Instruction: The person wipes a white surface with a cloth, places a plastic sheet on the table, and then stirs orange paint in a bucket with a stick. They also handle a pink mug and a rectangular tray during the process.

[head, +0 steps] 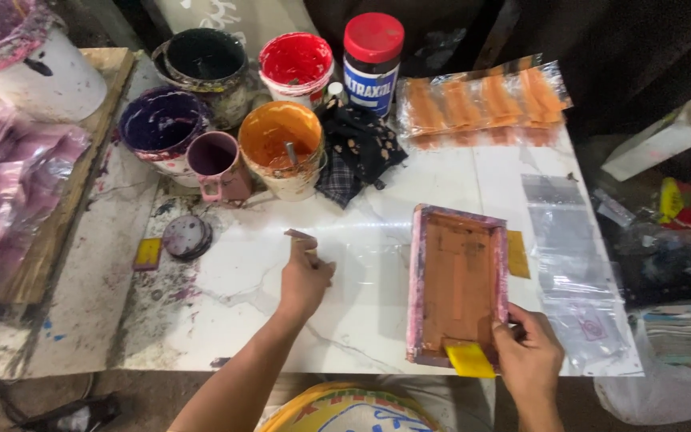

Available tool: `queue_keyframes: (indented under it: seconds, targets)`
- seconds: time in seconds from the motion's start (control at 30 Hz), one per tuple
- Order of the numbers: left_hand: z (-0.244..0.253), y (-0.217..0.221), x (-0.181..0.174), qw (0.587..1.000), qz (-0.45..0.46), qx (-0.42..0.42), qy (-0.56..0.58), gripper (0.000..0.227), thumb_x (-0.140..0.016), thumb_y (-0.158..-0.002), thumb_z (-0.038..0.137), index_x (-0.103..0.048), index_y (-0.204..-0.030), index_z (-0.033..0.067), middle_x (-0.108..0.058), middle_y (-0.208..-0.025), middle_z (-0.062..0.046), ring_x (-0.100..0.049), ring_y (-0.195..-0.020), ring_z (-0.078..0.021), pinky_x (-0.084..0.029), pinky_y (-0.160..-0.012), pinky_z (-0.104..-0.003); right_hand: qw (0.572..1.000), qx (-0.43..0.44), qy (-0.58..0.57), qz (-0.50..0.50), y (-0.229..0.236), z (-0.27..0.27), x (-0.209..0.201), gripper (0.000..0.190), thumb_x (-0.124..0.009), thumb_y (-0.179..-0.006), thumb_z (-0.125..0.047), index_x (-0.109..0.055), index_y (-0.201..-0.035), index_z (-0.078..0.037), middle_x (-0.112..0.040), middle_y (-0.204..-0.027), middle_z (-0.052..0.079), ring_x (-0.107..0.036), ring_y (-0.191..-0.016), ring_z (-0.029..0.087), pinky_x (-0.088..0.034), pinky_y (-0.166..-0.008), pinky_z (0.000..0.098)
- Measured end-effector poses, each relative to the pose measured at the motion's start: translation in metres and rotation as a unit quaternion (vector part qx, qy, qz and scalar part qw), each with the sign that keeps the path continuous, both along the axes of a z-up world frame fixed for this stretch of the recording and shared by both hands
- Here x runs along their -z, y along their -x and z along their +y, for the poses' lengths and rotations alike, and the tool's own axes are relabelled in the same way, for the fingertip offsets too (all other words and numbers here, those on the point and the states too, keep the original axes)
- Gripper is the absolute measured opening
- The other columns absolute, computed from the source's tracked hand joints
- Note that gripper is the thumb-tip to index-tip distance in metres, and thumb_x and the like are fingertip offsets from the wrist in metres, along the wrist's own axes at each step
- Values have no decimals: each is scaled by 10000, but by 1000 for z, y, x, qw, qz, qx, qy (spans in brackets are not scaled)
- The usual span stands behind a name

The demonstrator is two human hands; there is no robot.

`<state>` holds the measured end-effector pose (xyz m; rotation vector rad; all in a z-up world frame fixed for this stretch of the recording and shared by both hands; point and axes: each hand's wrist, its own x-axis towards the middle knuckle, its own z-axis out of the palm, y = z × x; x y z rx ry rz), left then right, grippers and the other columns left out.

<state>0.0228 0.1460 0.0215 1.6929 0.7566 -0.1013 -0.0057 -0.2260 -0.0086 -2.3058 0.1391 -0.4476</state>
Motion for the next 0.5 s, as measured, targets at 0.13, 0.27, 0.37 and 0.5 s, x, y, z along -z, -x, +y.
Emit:
queue_keyframes:
  seconds: [0.13,0.27,0.37,0.5]
  targets:
    - [1,-3,-28,1000,20,0,-21,467,-601,-783,65,-603,-1249,100,-695,-1020,-19,-703,-737,-190,-634,-632,-303,991,68,-23,110,1,6,-11,389,-777,-824,-138,-790,-1213,-134,-689,-815,25,-572,-605,145,-483,-648,284]
    - [15,1,-13,1000,22,-6,-19,489,-641,-825,140,-552,-1306,126,-731,-874,-50,-689,-648,-190,-531,-717,-309,993,60,-10,101,0,2,-13,368,-776,-820,-151,-793,-1187,-131,-693,-874,19,-610,-669,153,-501,-711,284]
    - [27,3,-17,997,49,-4,-52,477,-677,-881,240,-573,-1338,151,-725,-892,-48,-685,-770,-207,-533,-693,-340,1000,5,29,-6,-4,-5,-13,335,-782,-828,-87,-782,-1163,-78,-694,-942,45,-626,-737,164,-506,-749,302]
    - [49,9,-10,995,47,2,-87,476,-705,-864,221,-595,-1321,145,-638,-825,-16,-619,-721,-200,-497,-656,-343,1000,21,17,-8,-10,-21,-9,354,-795,-857,-41,-769,-1210,-41,-690,-971,68,-620,-748,170,-511,-731,306]
